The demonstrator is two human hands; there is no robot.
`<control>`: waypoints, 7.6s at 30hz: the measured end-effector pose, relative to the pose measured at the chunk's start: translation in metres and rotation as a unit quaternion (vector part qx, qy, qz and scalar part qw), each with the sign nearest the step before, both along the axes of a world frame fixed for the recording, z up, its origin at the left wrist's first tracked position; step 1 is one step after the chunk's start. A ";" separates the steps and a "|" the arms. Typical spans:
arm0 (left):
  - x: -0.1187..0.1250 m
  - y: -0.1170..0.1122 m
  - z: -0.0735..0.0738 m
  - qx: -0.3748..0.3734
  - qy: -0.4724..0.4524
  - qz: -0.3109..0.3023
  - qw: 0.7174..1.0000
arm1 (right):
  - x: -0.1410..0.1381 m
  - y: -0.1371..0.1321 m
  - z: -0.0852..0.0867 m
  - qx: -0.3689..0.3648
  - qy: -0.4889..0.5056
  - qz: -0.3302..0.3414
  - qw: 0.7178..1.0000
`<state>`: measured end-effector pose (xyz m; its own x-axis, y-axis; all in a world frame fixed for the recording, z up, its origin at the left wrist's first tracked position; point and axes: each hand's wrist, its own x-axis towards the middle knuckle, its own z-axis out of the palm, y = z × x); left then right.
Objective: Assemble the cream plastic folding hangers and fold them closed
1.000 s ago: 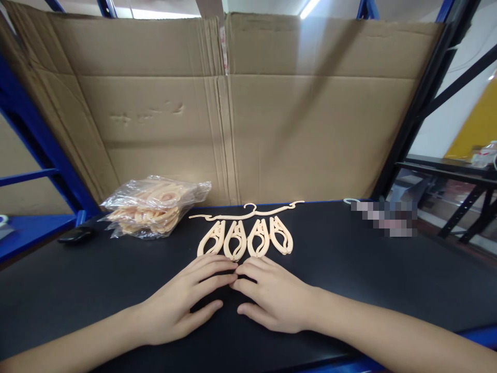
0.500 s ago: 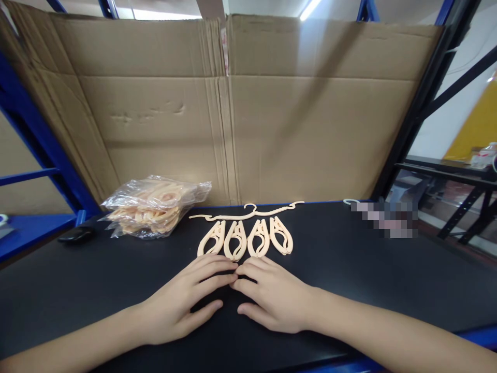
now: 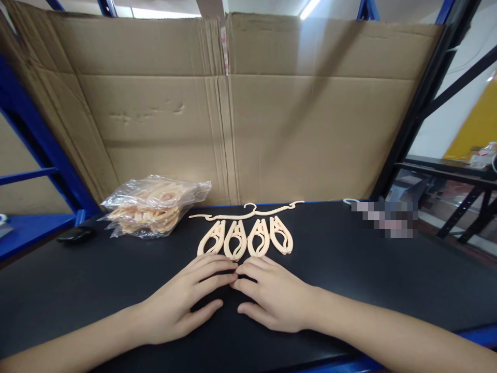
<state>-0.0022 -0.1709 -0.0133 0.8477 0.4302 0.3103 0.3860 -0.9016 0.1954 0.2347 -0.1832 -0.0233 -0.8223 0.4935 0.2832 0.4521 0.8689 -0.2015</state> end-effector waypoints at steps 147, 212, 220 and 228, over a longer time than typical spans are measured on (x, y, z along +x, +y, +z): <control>-0.005 0.009 0.013 -0.212 -0.316 0.250 0.890 | 0.059 0.036 0.013 0.437 0.068 -0.319 0.838; 0.016 -0.012 0.004 -0.389 -0.410 0.161 0.809 | 0.008 -0.008 0.016 -0.357 0.283 0.024 0.890; 0.016 -0.012 -0.002 -0.371 -0.380 0.164 0.831 | 0.009 -0.007 0.021 -0.353 0.220 0.076 0.906; 0.012 -0.009 0.003 -0.350 -0.367 0.174 0.844 | 0.031 0.019 0.023 -0.351 0.307 -0.079 0.881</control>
<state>0.0098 -0.1802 -0.0107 0.3208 0.9097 0.2635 0.1469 -0.3227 0.9350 0.2659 -0.1645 -0.0005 -0.5267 0.8184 0.2298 0.1748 0.3688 -0.9129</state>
